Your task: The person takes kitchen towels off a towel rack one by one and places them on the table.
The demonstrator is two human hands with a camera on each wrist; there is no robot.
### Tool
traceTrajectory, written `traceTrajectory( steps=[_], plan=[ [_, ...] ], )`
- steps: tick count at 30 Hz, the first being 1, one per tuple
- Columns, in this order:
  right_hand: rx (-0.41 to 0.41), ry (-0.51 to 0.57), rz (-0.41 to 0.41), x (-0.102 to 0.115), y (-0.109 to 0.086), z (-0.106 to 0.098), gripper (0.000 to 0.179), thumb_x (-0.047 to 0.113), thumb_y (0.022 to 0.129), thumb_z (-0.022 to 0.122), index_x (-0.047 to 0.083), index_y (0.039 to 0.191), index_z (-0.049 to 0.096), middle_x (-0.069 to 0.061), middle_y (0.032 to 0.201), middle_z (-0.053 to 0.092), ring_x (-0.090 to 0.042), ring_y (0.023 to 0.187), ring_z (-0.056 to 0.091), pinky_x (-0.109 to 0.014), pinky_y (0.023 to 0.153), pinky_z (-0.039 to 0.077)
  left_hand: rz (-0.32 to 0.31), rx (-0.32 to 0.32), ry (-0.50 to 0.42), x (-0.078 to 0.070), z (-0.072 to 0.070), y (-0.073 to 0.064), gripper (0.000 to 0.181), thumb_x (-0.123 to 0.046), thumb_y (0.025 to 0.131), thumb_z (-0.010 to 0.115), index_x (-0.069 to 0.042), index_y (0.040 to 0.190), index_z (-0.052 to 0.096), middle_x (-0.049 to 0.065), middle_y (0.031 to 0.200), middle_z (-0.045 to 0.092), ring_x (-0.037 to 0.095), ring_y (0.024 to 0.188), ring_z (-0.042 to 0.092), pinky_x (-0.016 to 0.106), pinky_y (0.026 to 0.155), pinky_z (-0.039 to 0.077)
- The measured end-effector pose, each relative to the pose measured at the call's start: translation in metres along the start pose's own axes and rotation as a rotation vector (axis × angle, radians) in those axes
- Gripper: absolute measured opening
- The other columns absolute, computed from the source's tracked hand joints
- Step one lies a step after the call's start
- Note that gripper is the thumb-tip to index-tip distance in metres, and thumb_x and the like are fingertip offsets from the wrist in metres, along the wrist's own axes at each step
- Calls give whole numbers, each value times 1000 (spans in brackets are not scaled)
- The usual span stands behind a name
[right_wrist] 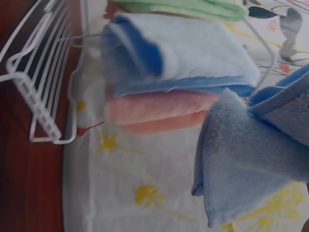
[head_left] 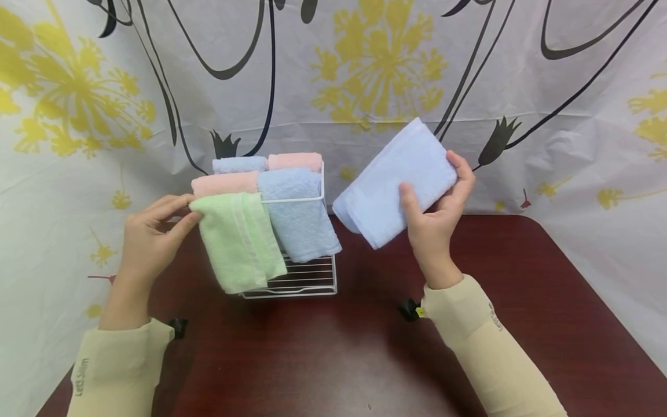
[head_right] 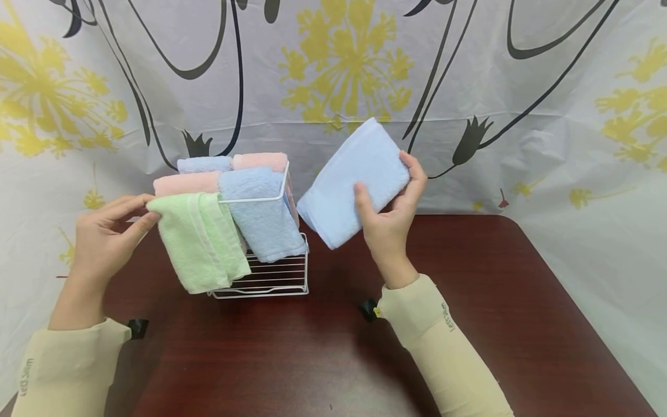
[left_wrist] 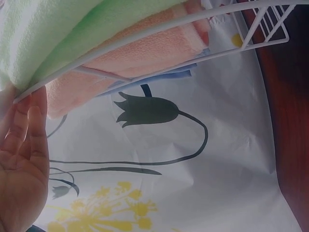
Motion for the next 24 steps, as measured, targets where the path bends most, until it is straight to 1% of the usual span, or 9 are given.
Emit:
traceTrajectory(
  steps=[4, 8, 10, 13, 16, 19, 21, 24],
  plan=[
    [101, -41, 63, -9, -8, -5, 67, -7, 79, 69, 3, 138, 39, -7, 130, 47, -24, 107, 55, -28, 89, 48, -2, -4, -13, 1, 0, 0, 24, 16, 81, 70, 12, 104, 71, -18, 95, 70, -2, 82, 65, 7, 71, 53],
    [230, -82, 141, -20, -17, -8, 67, -10, 82, 68, 4, 140, 37, -4, 125, 50, -21, 102, 57, -23, 82, 52, 4, -2, -17, 1, 0, -1, 23, 16, 81, 69, 13, 104, 71, -18, 94, 70, -1, 82, 65, 7, 71, 53],
    [308, -103, 199, -27, -22, -9, 67, -12, 83, 67, 3, 141, 36, -3, 121, 52, -18, 100, 58, -21, 79, 53, 5, -1, -20, 2, 0, -2, 23, 16, 82, 69, 13, 104, 71, -18, 95, 70, -1, 82, 65, 7, 71, 53],
    [452, -148, 299, -39, -28, -9, 69, -11, 85, 67, 2, 144, 33, -3, 117, 53, -15, 97, 60, -19, 75, 55, 2, -4, -18, 3, 0, -3, 22, 16, 82, 69, 13, 104, 71, -18, 95, 70, -1, 82, 65, 7, 72, 53],
    [587, -171, 391, -52, -35, -8, 70, -11, 86, 66, 3, 145, 31, -9, 116, 53, -11, 92, 62, -21, 71, 57, 0, -8, -9, 4, 0, -3, 22, 15, 82, 69, 12, 104, 71, -19, 95, 70, -2, 81, 64, 7, 70, 52],
    [674, -186, 429, -62, -40, -8, 69, -10, 86, 66, 2, 144, 30, -16, 113, 54, -7, 88, 63, -23, 69, 57, 2, -10, -4, 4, 0, -2, 22, 15, 82, 70, 12, 104, 72, -19, 94, 70, -2, 79, 64, 7, 69, 52],
    [711, -196, 435, -69, -42, -9, 69, -10, 85, 68, 0, 142, 31, -20, 111, 56, -6, 86, 63, -24, 69, 57, 2, -10, -8, 4, 0, -2, 22, 16, 82, 70, 12, 104, 72, -19, 94, 70, -2, 79, 64, 7, 69, 52],
    [763, -220, 456, -82, -44, -11, 68, -8, 84, 70, 0, 141, 33, -22, 110, 57, -8, 83, 64, -24, 68, 57, 1, -10, -20, 4, 0, -1, 22, 16, 82, 69, 13, 103, 71, -18, 94, 70, -2, 78, 64, 7, 69, 52]
  ],
)
Point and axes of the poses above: each hand's wrist, its own y-axis towards the middle knuckle, its own z-axis out of the palm, x = y × z, the point moved 6 cm from there along y, towards the middle knuckle
